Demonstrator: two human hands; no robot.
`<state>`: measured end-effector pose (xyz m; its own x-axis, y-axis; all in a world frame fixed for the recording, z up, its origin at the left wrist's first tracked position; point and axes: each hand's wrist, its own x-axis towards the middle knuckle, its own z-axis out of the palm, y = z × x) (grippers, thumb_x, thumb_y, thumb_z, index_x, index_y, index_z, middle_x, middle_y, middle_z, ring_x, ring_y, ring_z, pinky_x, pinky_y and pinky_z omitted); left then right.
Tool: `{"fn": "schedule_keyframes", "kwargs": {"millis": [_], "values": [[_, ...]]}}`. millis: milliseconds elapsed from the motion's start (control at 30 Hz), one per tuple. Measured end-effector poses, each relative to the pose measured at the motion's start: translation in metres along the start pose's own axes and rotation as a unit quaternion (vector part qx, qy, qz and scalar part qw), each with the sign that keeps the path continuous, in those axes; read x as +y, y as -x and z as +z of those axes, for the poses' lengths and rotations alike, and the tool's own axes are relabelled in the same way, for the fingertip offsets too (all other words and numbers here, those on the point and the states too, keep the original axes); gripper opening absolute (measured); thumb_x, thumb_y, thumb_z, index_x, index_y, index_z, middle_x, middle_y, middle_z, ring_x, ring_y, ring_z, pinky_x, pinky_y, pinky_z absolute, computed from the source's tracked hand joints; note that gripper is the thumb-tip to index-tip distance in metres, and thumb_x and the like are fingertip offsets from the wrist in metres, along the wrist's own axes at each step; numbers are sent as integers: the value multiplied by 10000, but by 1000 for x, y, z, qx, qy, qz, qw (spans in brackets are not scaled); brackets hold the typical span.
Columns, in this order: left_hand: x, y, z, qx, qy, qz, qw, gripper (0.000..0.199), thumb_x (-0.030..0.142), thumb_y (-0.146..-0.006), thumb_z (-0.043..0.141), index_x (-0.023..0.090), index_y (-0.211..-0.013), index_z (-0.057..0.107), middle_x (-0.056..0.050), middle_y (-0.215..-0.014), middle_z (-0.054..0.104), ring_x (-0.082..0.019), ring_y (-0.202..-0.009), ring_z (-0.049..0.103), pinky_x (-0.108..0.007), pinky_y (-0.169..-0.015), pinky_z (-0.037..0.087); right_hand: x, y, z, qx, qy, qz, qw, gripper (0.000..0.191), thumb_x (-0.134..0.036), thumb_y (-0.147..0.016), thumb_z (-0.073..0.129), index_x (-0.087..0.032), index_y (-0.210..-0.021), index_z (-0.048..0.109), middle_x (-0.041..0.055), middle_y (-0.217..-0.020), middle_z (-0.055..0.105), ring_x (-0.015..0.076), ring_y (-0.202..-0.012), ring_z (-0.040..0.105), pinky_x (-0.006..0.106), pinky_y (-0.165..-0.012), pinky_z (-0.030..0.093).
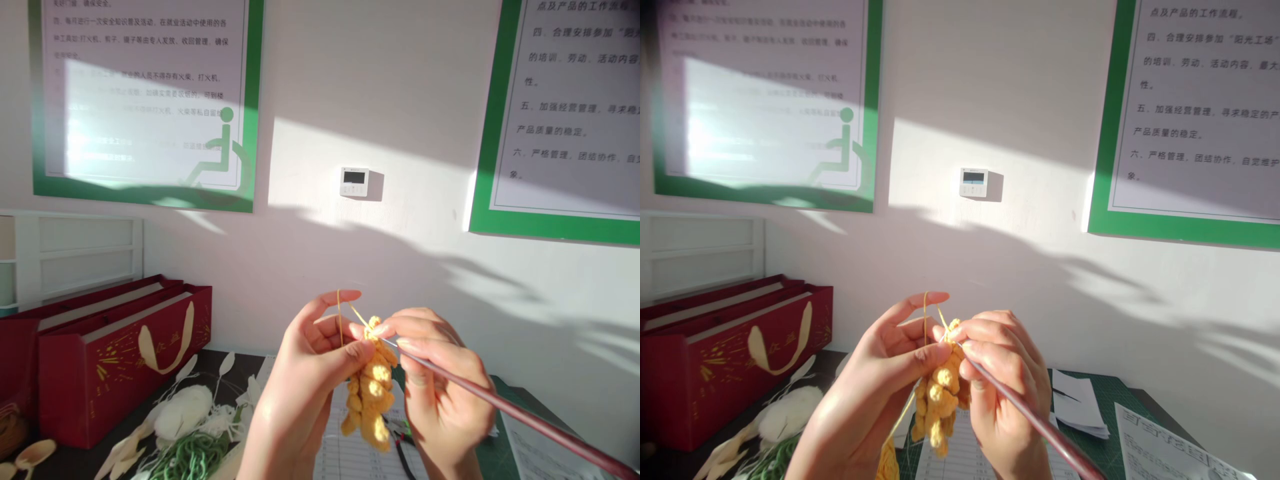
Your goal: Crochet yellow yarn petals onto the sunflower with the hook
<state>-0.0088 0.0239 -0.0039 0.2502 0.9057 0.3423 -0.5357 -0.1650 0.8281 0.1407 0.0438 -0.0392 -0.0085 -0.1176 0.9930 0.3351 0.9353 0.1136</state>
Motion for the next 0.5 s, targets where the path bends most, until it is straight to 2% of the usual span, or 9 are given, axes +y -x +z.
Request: {"fn": "schedule_keyframes", "kwargs": {"millis": [133, 267, 500], "values": [[0, -1, 1, -6, -15, 3, 1000, 616, 179, -681, 895, 142, -1226, 609, -4, -741, 648, -159, -661, 642, -278, -634, 528, -2, 0, 0, 34, -20, 24, 999, 322, 40, -877, 544, -167, -1115, 605, 69, -976, 717, 227, -920, 687, 459, -794, 563], [2, -1, 3, -18, -18, 10, 1000, 640, 172, -679, 897, 129, -1240, 591, -15, -756, 665, -164, -676, 647, -278, -638, 542, -8, -4, -3, 58, -39, 81, 994, 245, 8, -908, 537, -167, -1062, 611, 58, -931, 709, 219, -931, 694, 415, -801, 565], [9, 2, 4, -28, -39, -24, 999, 699, 122, -657, 905, 134, -1275, 579, -11, -733, 684, -117, -611, 607, -191, -537, 479, -19, -11, -9, 59, -70, 202, 975, 104, -127, -998, 528, -208, -1003, 591, 2, -867, 698, 142, -761, 704, 297, -704, 582]]}}
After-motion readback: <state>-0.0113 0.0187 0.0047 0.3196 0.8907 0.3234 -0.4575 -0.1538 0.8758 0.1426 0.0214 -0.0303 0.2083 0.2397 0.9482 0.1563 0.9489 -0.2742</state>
